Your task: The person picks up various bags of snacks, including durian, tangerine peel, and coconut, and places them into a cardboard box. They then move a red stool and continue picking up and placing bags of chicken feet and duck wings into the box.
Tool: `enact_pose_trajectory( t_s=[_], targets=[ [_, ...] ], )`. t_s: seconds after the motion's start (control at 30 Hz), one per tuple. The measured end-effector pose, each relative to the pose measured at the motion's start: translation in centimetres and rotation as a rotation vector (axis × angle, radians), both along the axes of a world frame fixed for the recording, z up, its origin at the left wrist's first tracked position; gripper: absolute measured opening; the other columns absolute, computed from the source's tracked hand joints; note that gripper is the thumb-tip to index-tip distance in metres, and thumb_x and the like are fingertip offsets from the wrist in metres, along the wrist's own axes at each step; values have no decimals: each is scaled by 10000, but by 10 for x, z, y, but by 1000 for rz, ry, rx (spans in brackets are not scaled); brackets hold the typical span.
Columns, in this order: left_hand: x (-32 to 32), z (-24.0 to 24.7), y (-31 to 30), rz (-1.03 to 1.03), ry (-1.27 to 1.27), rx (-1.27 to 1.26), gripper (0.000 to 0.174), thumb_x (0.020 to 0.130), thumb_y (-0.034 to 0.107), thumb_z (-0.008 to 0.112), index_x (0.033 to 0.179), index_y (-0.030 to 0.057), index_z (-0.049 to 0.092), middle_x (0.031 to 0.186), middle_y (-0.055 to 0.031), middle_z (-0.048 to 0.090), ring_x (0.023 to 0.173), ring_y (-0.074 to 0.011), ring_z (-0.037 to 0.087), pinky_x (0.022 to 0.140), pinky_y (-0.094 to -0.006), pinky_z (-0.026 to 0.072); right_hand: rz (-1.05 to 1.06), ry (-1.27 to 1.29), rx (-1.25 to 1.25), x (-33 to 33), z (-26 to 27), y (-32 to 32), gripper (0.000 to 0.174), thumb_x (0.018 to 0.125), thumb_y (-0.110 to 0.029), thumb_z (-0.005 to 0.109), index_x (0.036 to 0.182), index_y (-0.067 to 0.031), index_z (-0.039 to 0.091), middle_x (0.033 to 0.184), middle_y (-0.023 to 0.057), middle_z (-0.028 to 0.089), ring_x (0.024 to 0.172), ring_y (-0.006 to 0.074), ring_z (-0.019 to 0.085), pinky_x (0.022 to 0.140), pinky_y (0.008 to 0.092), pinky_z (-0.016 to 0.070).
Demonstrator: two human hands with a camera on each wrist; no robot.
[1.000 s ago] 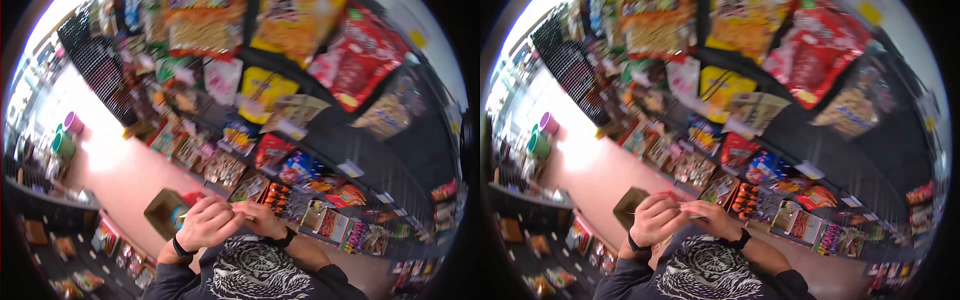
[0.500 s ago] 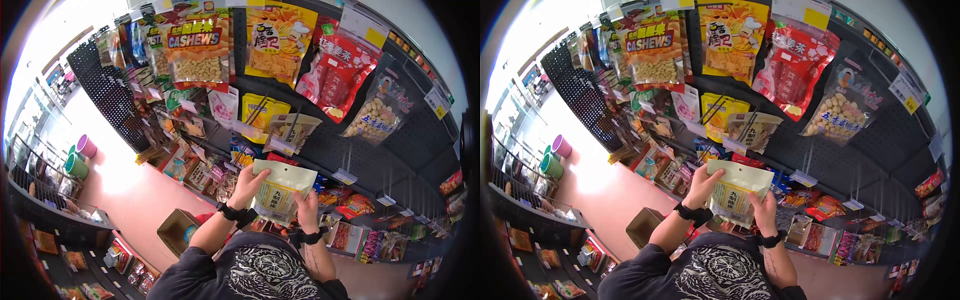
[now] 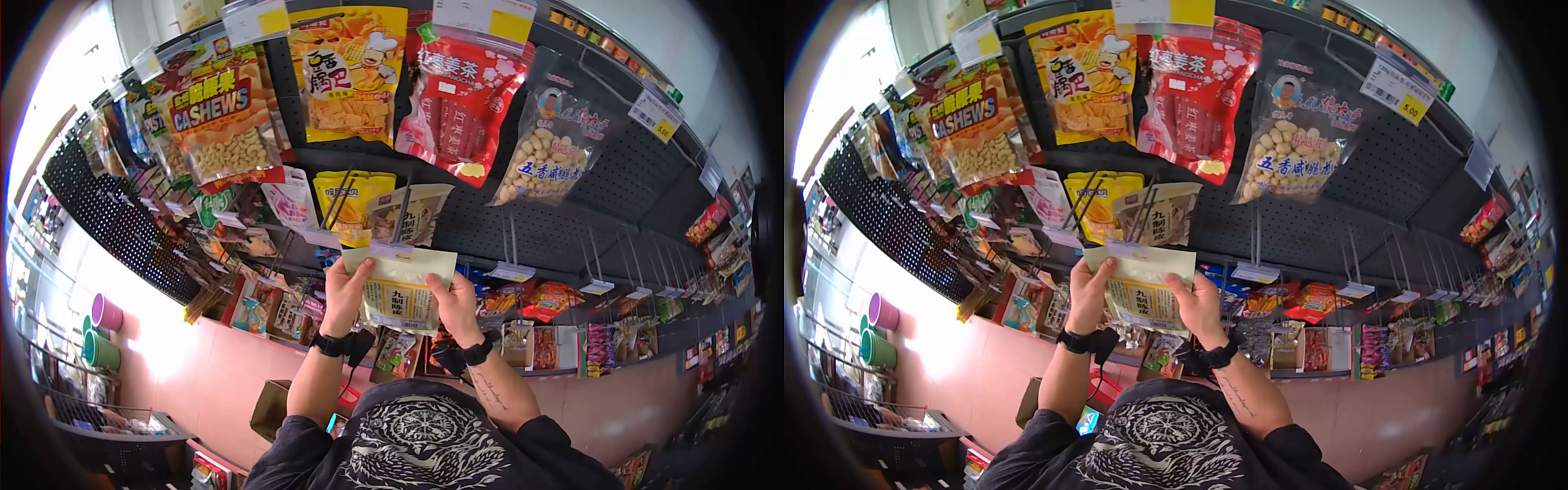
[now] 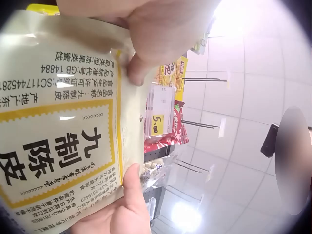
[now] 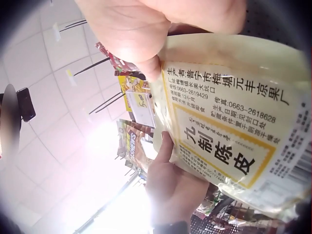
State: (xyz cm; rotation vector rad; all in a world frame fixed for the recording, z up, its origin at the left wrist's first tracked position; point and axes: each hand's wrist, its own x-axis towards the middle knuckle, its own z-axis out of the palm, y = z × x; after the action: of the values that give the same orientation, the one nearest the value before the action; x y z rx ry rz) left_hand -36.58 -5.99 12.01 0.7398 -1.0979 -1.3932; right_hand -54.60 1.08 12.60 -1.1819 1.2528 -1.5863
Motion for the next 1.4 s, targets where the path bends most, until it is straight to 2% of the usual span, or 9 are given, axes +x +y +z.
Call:
enact_pose_trajectory(
  t_s=[0.17, 0.23, 0.43, 0.53, 0.63, 0.8, 0.87, 1.0, 1.4],
  targets=[
    [2, -7, 6, 39, -41, 43, 168, 894, 81, 602, 1019, -31, 599, 936, -45, 658, 829, -92, 583, 727, -242, 469, 35, -28, -32, -5, -17, -8, 354, 898, -175, 623, 1196, -5, 537, 1064, 63, 642, 942, 104, 575, 799, 252, 457],
    [9, -4, 33, 173, -109, 90, 181, 902, 75, 566, 1039, -40, 595, 944, -56, 652, 838, -107, 585, 740, -251, 470, -214, 285, -14, 3, -12, 10, 625, 799, -187, 720, 1298, 14, 403, 1213, 176, 552, 1119, 252, 535, 885, 332, 451],
    [21, -20, 112, 164, -337, 53, 325, 855, 36, 603, 1169, -24, 549, 1149, -102, 589, 1010, -170, 570, 846, -287, 474, 210, 745, 30, 46, -26, 59, 957, 659, -311, 803, 1395, -5, 274, 1446, 241, 246, 1347, 381, 267, 1094, 423, 257],
    [18, 22, 120, -288, -503, -96, 560, 784, 70, 684, 1303, 69, 474, 1419, -121, 392, 1194, -245, 504, 918, -347, 463, 525, 90, 86, 40, -39, 45, 895, 696, -301, 788, 1388, -15, 297, 1361, 172, 425, 1264, 257, 421, 1028, 368, 358],
    [26, 25, 112, -271, -786, -359, 549, 737, 90, 727, 1245, 49, 521, 1400, -167, 408, 1229, -316, 469, 956, -372, 433, 374, -38, 151, 34, -57, 44, 497, 837, -134, 662, 1275, -6, 464, 1210, 94, 573, 1076, 168, 556, 909, 297, 446],
    [35, 14, 67, 555, -970, -498, 518, 773, 34, 677, 1252, 16, 479, 1105, -151, 608, 1026, -280, 592, 902, -360, 464, 343, 87, 109, 19, -40, 39, 274, 858, -82, 632, 1115, 7, 596, 1050, 57, 657, 956, 120, 590, 833, 266, 461],
    [35, -6, 35, 119, -261, 10, 526, 807, 28, 656, 1279, -8, 426, 1060, -125, 618, 964, -176, 600, 824, -285, 488, 351, 65, 120, 18, -29, 33, 268, 857, -89, 636, 1106, 4, 602, 1043, 57, 659, 949, 120, 593, 830, 264, 460],
    [15, -11, 2, 16, -7, 101, 88, 866, 57, 640, 916, -15, 630, 833, -11, 650, 747, -53, 567, 676, -210, 457, 184, 45, 99, 9, -23, 10, 273, 864, -159, 657, 1089, -10, 621, 1015, 44, 669, 877, 97, 589, 790, 250, 458],
    [1, -6, -14, 77, -68, -137, 134, 864, 59, 647, 966, -23, 620, 849, -16, 633, 759, -65, 551, 693, -215, 458, -102, 82, 17, 0, 2, -10, 228, 863, -179, 670, 1007, -2, 676, 917, 31, 695, 802, 58, 583, 714, 227, 455]
  ],
)
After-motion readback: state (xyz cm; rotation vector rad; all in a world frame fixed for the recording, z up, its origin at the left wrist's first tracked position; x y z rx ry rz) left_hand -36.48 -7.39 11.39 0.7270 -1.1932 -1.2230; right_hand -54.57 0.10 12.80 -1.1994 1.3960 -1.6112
